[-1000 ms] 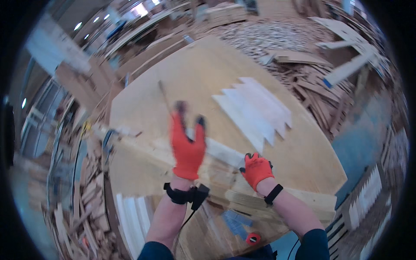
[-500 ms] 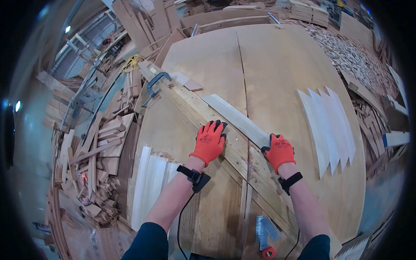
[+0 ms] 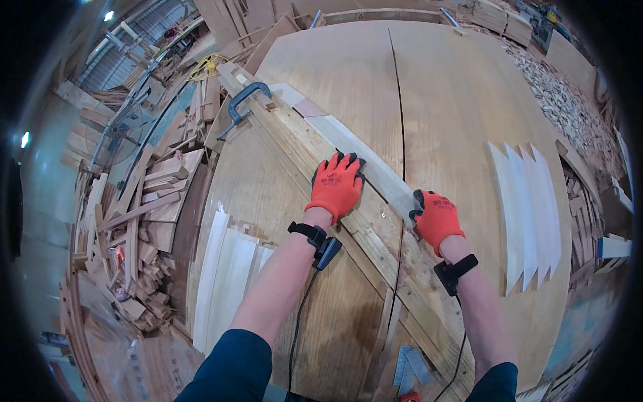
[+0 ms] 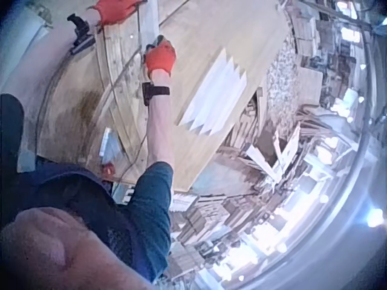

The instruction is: The person walks through a woodworking workshop and approaches a workbench. They pick up thin, light-colored wooden planks one by one and arrange them in a neat, overlapping stack on the table surface. The person continues to handle and position the planks throughout the clip.

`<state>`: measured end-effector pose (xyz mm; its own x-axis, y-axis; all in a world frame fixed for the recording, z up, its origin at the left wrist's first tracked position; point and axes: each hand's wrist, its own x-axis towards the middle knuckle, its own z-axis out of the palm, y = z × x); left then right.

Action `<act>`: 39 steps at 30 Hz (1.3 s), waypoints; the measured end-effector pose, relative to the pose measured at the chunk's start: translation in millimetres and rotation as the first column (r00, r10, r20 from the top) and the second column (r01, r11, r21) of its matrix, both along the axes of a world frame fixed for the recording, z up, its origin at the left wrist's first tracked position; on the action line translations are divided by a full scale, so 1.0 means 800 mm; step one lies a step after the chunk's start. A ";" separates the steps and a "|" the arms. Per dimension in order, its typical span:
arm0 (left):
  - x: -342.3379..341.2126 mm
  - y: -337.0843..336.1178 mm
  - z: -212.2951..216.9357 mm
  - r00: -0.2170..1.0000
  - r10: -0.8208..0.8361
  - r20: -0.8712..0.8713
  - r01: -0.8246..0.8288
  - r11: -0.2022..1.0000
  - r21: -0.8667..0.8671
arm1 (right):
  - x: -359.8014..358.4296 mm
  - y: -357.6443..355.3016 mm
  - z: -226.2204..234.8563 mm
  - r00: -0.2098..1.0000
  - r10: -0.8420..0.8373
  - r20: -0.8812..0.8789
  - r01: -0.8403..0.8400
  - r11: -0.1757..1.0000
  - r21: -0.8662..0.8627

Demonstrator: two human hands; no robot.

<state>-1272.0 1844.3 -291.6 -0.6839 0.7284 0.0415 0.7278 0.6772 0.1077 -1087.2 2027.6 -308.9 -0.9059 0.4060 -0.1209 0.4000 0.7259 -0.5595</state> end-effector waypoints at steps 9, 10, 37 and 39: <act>-0.023 0.009 -0.006 0.998 0.027 -0.057 -0.027 1.000 0.001 | 0.017 -0.003 -0.006 0.983 -0.058 -0.176 0.050 0.998 -0.049; -0.028 0.007 -0.007 0.995 0.026 -0.094 -0.027 1.000 -0.012 | 0.025 -0.002 -0.003 0.984 -0.083 -0.156 0.072 0.995 -0.074; -0.058 -0.043 -0.095 0.994 -0.092 -0.068 0.096 0.993 0.062 | 0.124 -0.178 -0.133 0.899 -0.436 0.036 0.427 0.892 0.152; -0.060 -0.047 -0.098 0.994 -0.095 -0.053 0.099 0.992 0.082 | 0.124 -0.184 -0.141 0.891 -0.454 0.023 0.444 0.878 0.178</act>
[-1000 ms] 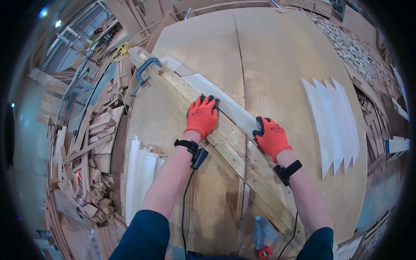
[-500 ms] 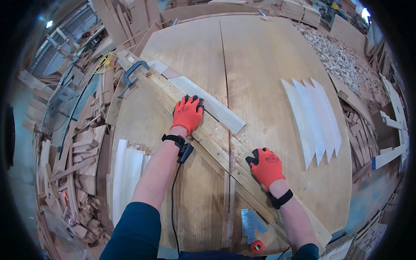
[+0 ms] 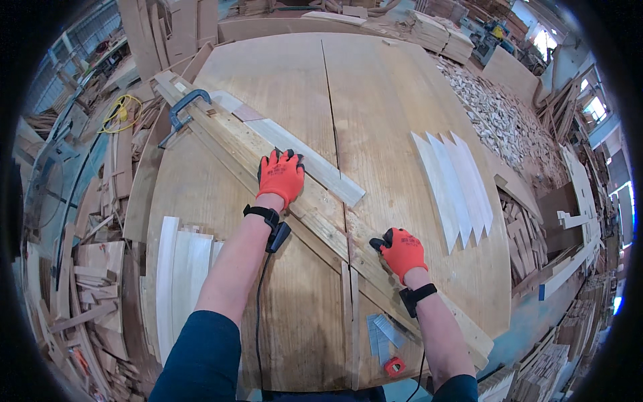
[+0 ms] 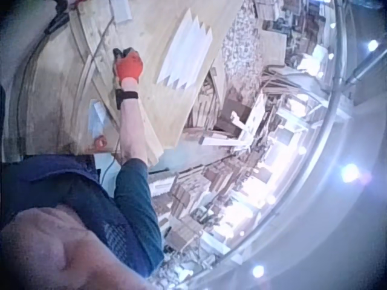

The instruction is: The person walks through a woodworking workshop and approaches a workbench. They pick up thin, light-colored wooden planks one by one and arrange them in a neat, overlapping stack on the table surface. The person continues to handle and position the planks throughout the clip.

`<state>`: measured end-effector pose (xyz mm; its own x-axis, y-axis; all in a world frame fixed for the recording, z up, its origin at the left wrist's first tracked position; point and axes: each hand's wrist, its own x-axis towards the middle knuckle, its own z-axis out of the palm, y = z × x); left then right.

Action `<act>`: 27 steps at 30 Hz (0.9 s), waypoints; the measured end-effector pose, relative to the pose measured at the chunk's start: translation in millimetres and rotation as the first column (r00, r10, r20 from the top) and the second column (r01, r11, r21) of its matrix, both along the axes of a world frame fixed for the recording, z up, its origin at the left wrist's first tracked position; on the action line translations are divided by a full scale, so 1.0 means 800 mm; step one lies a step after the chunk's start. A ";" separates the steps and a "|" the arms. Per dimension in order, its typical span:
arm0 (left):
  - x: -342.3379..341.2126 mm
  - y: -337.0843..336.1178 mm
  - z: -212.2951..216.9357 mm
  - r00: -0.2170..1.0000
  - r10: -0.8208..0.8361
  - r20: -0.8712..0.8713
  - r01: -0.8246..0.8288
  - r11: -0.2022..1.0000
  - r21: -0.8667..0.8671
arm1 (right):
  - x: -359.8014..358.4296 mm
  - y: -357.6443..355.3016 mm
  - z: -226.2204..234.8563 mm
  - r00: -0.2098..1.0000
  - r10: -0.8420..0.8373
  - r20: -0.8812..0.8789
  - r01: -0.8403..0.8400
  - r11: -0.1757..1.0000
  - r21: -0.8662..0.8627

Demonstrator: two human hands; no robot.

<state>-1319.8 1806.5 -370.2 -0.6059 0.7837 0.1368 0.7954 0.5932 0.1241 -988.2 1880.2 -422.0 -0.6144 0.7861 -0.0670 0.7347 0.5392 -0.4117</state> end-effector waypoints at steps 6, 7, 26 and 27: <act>-0.009 -0.011 -0.010 1.000 -0.005 -0.030 0.006 1.000 0.014 | -0.006 -0.017 -0.005 1.000 -0.030 0.009 0.030 0.998 0.048; -0.009 -0.008 -0.011 0.999 -0.011 -0.046 0.012 1.000 0.022 | -0.004 -0.016 -0.003 0.999 -0.036 0.005 0.036 0.998 0.043; -0.001 -0.018 0.006 0.991 -0.018 -0.136 0.028 0.997 0.071 | -0.008 -0.017 0.023 0.998 -0.051 0.032 0.050 0.999 0.021; 0.002 -0.014 0.010 0.994 -0.023 -0.111 0.028 0.998 0.049 | -0.003 -0.014 0.023 0.998 -0.052 0.035 0.051 0.999 0.019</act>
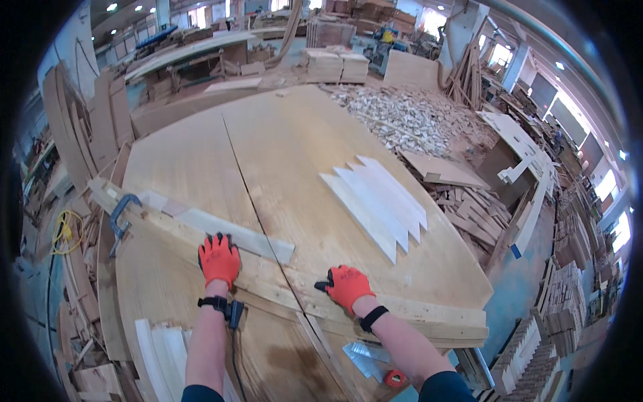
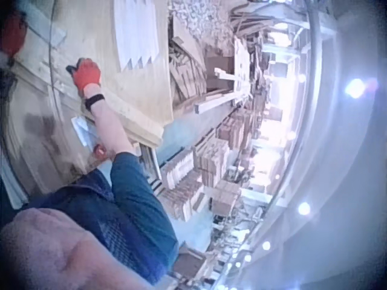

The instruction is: The person walks through a woodworking workshop and approaches a workbench. They pick up thin, light-colored wooden planks one by one and arrange them in a neat, overlapping stack on the table surface. The person continues to handle and position the planks throughout the clip.

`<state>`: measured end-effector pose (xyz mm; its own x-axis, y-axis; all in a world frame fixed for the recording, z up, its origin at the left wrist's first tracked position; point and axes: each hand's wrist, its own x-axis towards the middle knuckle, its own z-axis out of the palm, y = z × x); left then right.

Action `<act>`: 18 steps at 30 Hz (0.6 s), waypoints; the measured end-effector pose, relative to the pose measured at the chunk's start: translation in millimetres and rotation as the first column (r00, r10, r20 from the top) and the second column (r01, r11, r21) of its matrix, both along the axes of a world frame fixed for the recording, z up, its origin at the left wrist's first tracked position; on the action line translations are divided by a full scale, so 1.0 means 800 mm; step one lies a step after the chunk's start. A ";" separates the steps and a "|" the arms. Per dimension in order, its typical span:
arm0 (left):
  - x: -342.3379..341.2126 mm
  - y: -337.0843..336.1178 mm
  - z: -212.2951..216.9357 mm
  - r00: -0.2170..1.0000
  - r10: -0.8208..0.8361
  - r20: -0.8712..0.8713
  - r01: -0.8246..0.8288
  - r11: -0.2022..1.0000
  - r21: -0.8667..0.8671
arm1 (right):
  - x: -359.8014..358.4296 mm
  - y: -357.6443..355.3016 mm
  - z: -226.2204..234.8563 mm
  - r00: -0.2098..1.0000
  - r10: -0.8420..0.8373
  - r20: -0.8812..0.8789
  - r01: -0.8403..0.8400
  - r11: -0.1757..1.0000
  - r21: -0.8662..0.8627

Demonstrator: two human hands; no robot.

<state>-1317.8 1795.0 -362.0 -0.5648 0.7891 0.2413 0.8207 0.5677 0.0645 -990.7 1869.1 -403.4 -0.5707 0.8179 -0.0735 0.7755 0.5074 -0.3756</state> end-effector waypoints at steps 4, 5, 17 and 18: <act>-0.002 -0.003 0.009 1.000 0.011 0.016 -0.010 0.999 -0.032 | -0.004 0.000 0.022 0.999 0.017 0.047 -0.014 0.998 -0.053; -0.001 -0.002 0.011 1.000 0.012 0.022 -0.011 0.999 -0.036 | -0.003 0.000 0.024 0.998 0.022 0.054 -0.019 0.999 -0.045; 0.015 0.001 0.062 0.999 0.030 0.020 -0.029 0.998 -0.060 | 0.021 -0.004 0.097 0.990 0.107 0.090 -0.104 0.994 -0.043; 0.017 0.001 0.067 0.999 0.029 0.020 -0.029 1.000 -0.008 | 0.020 -0.001 0.097 0.987 0.132 0.091 -0.130 0.991 -0.021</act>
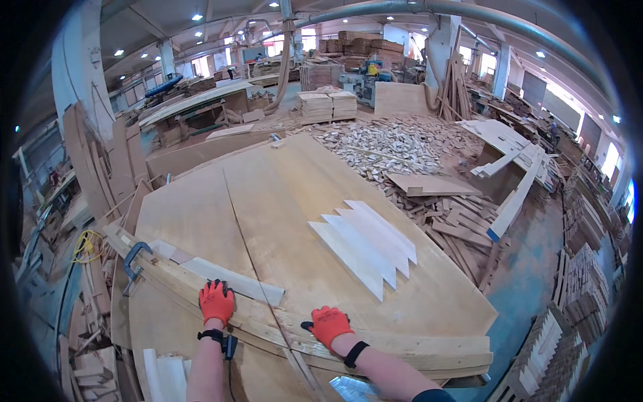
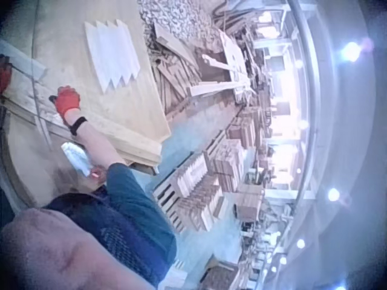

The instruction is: The person walks through a woodworking workshop and approaches a workbench. They pick up thin, light-colored wooden planks one by one and arrange them in a neat, overlapping stack on the table surface. The person continues to handle and position the planks throughout the clip.

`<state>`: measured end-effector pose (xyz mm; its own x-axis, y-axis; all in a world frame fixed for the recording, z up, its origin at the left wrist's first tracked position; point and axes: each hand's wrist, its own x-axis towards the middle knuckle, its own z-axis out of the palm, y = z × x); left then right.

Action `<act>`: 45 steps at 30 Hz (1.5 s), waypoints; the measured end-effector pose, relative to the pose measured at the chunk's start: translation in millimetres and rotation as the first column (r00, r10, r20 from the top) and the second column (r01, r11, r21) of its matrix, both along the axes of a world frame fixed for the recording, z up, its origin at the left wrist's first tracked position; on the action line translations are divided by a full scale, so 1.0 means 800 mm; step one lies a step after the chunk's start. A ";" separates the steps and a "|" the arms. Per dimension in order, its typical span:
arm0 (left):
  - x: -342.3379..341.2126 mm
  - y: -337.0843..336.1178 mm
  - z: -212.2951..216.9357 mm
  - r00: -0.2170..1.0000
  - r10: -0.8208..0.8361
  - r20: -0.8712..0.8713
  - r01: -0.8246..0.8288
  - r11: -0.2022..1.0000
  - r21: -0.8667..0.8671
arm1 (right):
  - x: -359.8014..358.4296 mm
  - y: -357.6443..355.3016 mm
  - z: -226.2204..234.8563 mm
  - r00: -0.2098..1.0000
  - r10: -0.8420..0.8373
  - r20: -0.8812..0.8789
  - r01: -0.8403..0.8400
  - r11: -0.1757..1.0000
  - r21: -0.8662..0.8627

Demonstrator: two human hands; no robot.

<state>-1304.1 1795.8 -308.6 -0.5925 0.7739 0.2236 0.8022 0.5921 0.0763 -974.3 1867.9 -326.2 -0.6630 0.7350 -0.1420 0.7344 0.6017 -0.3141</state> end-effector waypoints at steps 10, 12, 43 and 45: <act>0.001 0.009 0.005 0.999 -0.052 -0.012 0.053 0.993 0.103 | -0.034 0.095 0.038 0.980 0.191 -0.057 -0.199 0.945 -0.260; 0.010 0.009 -0.004 0.997 -0.074 -0.015 0.075 0.992 0.105 | -0.061 0.094 0.028 0.992 0.082 -0.097 -0.098 0.979 -0.181; 0.079 -0.035 0.044 0.896 -0.194 0.400 0.067 0.948 0.310 | -0.193 0.165 0.038 0.896 0.134 -0.424 -0.218 0.963 -0.156; 0.093 -0.072 0.085 0.776 -0.224 0.590 -0.006 0.932 0.362 | -0.229 0.130 0.040 0.943 0.231 -0.238 -0.280 0.939 -0.200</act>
<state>-1229.4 1737.9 -240.9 -0.6051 0.7908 0.0919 0.5707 0.3504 0.7426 -1157.4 1972.1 -294.0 -0.8567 0.5006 -0.1242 0.4684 0.6544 -0.5936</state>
